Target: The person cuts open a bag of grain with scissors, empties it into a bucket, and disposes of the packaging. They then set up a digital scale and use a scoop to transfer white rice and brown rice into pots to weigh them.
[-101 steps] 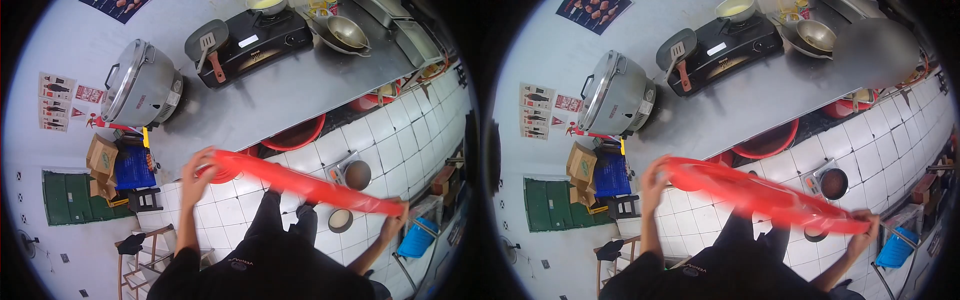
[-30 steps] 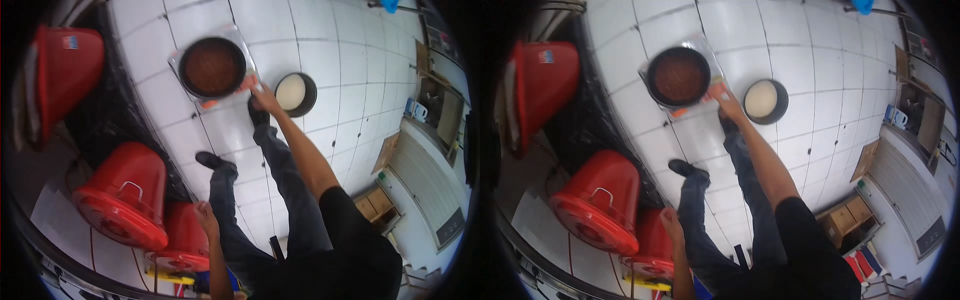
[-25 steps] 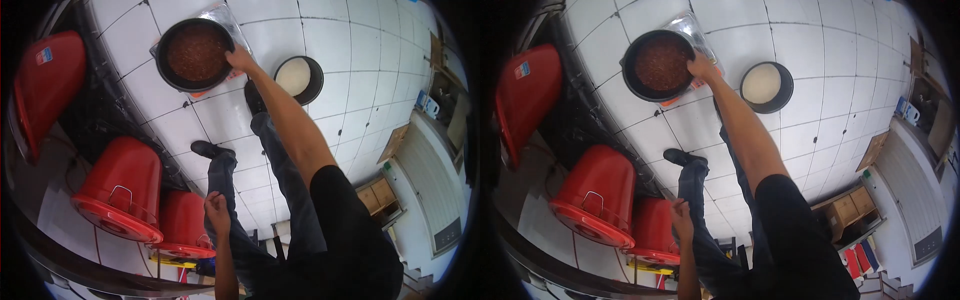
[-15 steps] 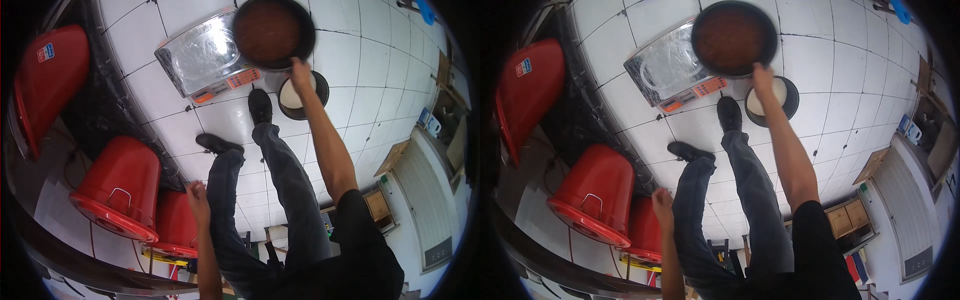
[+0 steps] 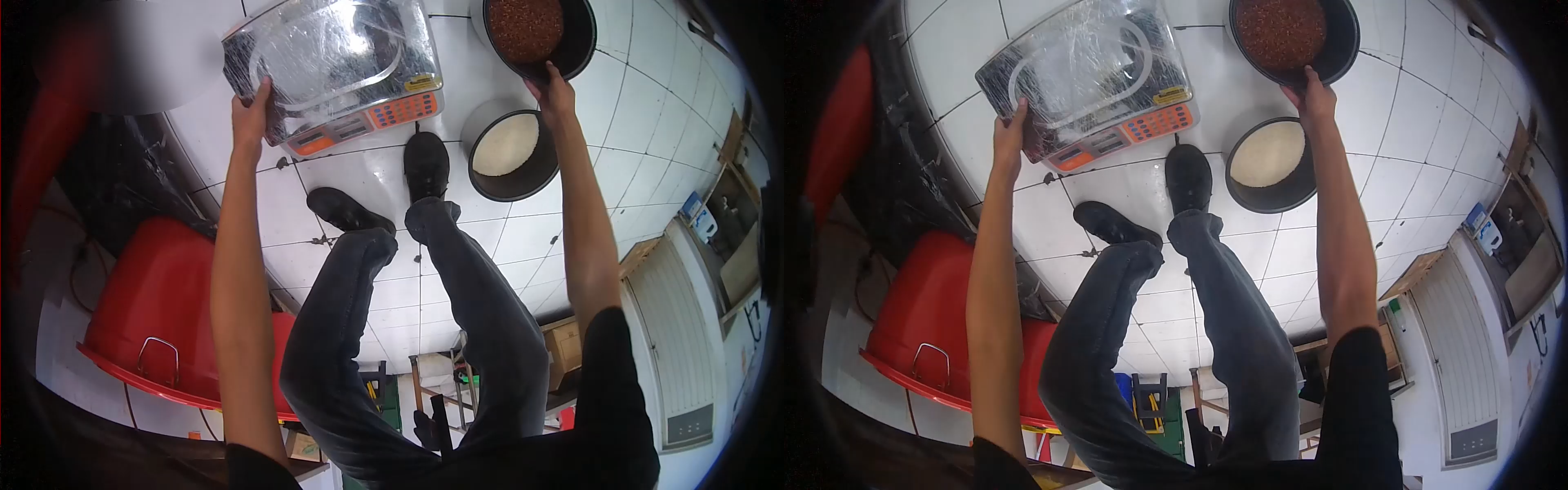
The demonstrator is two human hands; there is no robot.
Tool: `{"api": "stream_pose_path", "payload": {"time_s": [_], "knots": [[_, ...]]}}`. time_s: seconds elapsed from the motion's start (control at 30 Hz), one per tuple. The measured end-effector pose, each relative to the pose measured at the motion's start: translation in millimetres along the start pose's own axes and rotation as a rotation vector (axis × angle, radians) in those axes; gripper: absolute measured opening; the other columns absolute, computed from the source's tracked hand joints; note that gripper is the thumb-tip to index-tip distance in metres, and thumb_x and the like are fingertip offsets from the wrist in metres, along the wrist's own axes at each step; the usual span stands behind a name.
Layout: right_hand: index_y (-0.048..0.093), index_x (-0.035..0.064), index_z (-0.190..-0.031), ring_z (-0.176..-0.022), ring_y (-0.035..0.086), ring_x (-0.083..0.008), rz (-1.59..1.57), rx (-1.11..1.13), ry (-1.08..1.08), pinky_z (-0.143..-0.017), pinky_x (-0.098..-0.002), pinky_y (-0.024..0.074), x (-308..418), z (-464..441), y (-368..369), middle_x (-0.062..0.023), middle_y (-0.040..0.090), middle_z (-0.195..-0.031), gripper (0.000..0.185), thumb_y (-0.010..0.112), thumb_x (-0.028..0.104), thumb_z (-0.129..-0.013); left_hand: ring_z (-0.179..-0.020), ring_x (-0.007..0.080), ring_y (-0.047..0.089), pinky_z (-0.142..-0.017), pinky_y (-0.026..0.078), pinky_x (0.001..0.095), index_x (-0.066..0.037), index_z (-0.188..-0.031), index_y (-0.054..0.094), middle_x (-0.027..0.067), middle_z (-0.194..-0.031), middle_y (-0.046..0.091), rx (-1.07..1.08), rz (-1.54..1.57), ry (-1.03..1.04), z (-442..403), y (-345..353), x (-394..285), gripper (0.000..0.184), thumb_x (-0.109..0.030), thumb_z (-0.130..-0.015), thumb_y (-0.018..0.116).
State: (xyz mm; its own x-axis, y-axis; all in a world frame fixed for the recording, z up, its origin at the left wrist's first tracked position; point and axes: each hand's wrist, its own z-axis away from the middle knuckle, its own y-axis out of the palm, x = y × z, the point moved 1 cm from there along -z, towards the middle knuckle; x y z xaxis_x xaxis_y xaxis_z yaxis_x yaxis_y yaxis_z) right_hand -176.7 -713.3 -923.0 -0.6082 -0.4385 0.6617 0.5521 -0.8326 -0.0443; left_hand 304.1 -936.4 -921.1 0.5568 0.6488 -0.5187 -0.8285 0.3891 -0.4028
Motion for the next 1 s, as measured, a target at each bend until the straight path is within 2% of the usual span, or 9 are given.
{"api": "stream_pose_path", "payload": {"time_s": [0.1,0.23,0.43,0.47,0.57,0.67,0.77,0.9,1.0], "knots": [[0.044,-0.0115,-0.122,-0.105,0.062,-0.0272,0.294,-0.043,0.188,-0.082,-0.036,0.0576,-9,62,35,-0.0207,0.06,-0.111,0.051,0.062,0.024,-0.09,-0.101,0.023,0.059,-0.09,0.046,0.0322,0.006,-0.123,0.046,0.0171,-0.114,0.059,-0.053,0.142,0.107,-2,8,13,0.068,-0.042,-0.084,0.073],[0.049,-0.0079,-0.124,-0.107,0.061,-0.0384,1.266,0.29,-0.339,-0.091,-0.0432,0.0498,-92,102,70,-0.024,0.064,-0.107,0.06,0.073,0.027,-0.081,-0.095,0.0219,0.059,-0.085,0.049,0.0338,0.005,-0.118,0.046,0.0158,-0.107,0.06,0.072,0.136,0.109,-17,0,20,0.065,-0.042,-0.083,0.074],[0.056,-0.0015,-0.105,-0.098,0.057,-0.0432,1.471,0.406,-0.194,-0.083,-0.0521,0.0451,-131,53,96,-0.0249,0.062,-0.102,0.036,0.068,0.024,-0.083,-0.079,0.0185,0.062,-0.069,0.052,0.0329,0.006,-0.127,0.038,0.0136,-0.096,0.064,0.102,0.163,0.123,-11,0,7,0.071,-0.038,-0.083,0.074],[0.057,-0.001,-0.102,-0.098,0.058,-0.0419,1.511,0.412,-0.462,-0.081,-0.0518,0.0453,-143,48,80,-0.025,0.062,-0.101,0.033,0.067,0.025,-0.083,-0.08,0.0193,0.062,-0.069,0.053,0.0324,0.006,-0.131,0.032,0.0159,-0.101,0.063,0.172,0.115,0.016,-25,-2,23,0.077,-0.038,-0.083,0.074],[0.054,-0.0044,-0.106,-0.075,0.065,-0.0415,1.383,0.458,-0.407,-0.066,-0.0464,0.0481,-135,58,93,-0.0205,0.067,-0.079,0.037,0.063,0.028,-0.091,-0.093,0.0234,0.06,-0.077,0.052,0.0367,0.009,-0.122,0.043,0.0181,-0.105,0.06,-0.028,0.159,0.197,-24,1,29,0.067,-0.035,-0.082,0.075],[0.049,-0.0028,-0.126,-0.103,0.063,-0.039,1.55,0.532,-0.413,-0.086,-0.041,0.0482,-141,39,79,-0.0261,0.066,-0.106,0.052,0.063,0.033,-0.091,-0.096,0.0251,0.061,-0.082,0.053,0.0367,0.008,-0.125,0.041,0.02,-0.107,0.06,-0.096,0.252,0.107,-17,4,22,0.071,-0.03,-0.078,0.079],[0.047,0.0033,-0.138,-0.134,0.037,-0.0246,0.901,0.631,0.021,-0.107,-0.0423,0.0328,-110,8,68,-0.0134,0.036,-0.146,0.058,0.047,0.045,-0.097,-0.098,0.0238,0.063,-0.085,0.053,0.0369,0.007,-0.126,0.042,0.0196,-0.113,0.06,-0.059,0.345,0.197,-29,3,30,0.073,-0.023,-0.073,0.083],[0.031,0.0024,-0.148,-0.139,0.03,-0.0237,0.152,0.422,0.278,-0.114,-0.0378,0.0248,-57,17,167,-0.0115,0.031,-0.152,0.053,0.039,0.029,-0.103,-0.109,0.0273,0.059,-0.094,0.049,0.0373,0.008,-0.13,0.043,0.0202,-0.121,0.059,0.226,0.602,0.074,-37,-7,40,0.1,-0.026,-0.051,0.094],[0.03,0.0029,-0.148,-0.14,0.028,-0.0237,0.408,0.598,-0.026,-0.116,-0.0355,0.019,-72,-23,183,-0.0108,0.031,-0.153,0.058,0.041,0.035,-0.102,-0.11,0.0269,0.058,-0.097,0.046,0.0375,0.008,-0.129,0.044,0.0185,-0.12,0.06,0.157,0.683,0.027,-20,-7,36,0.094,-0.023,-0.055,0.092]]}}
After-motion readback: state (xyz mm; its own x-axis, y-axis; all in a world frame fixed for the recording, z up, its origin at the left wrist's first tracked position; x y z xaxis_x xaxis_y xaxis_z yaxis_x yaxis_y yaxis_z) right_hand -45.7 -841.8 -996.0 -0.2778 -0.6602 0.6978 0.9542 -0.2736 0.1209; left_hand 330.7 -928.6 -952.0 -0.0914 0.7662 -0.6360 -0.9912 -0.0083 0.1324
